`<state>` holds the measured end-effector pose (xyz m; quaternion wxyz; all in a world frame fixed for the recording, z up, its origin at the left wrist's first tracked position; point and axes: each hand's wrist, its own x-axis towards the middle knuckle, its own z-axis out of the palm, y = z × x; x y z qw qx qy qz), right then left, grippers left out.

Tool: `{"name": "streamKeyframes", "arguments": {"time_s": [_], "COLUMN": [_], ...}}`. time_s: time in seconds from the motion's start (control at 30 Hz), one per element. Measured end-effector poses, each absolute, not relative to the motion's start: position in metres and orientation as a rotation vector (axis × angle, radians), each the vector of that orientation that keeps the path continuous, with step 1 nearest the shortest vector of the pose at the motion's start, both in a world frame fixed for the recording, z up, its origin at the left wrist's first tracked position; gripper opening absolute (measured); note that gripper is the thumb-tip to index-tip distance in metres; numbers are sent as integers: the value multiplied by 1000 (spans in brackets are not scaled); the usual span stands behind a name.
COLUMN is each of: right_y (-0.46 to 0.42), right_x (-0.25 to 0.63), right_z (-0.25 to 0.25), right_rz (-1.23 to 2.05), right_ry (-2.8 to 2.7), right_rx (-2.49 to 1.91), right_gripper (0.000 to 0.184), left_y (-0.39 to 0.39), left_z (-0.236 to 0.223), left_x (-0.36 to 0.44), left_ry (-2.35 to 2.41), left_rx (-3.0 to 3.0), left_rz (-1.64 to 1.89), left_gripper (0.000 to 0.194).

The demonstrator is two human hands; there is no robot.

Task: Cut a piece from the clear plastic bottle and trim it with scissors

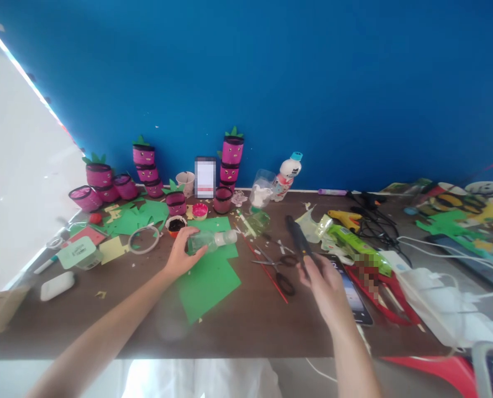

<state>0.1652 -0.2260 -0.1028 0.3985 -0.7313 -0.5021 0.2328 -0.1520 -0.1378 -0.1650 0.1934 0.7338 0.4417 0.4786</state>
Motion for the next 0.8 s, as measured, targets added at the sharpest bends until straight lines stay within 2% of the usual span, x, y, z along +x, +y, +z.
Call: {"name": "streamKeyframes", "arguments": {"time_s": [0.07,0.17,0.37,0.8], "right_y": [-242,-256,-261,-249], "right_x": [152,127,93,72], "right_z": [-107,-113,-123,-126], "right_rz": [880,998,809,712], "right_ry": [-1111,-1108,-1287,-1466], "right_rx": [-1643,-1604,-1802,-1836], "right_gripper": [39,43,39,38], "left_y": [-138,-138,-133,-135], "left_z": [-164,-164,-170,-171], "left_x": [-152,-153,-156,-155], "left_ry": [1212,1213,1109,1141], "left_rx": [2076,2063,2013,2092], "left_rz": [1351,1323,1318,1268], "left_gripper": [39,38,38,44]}}
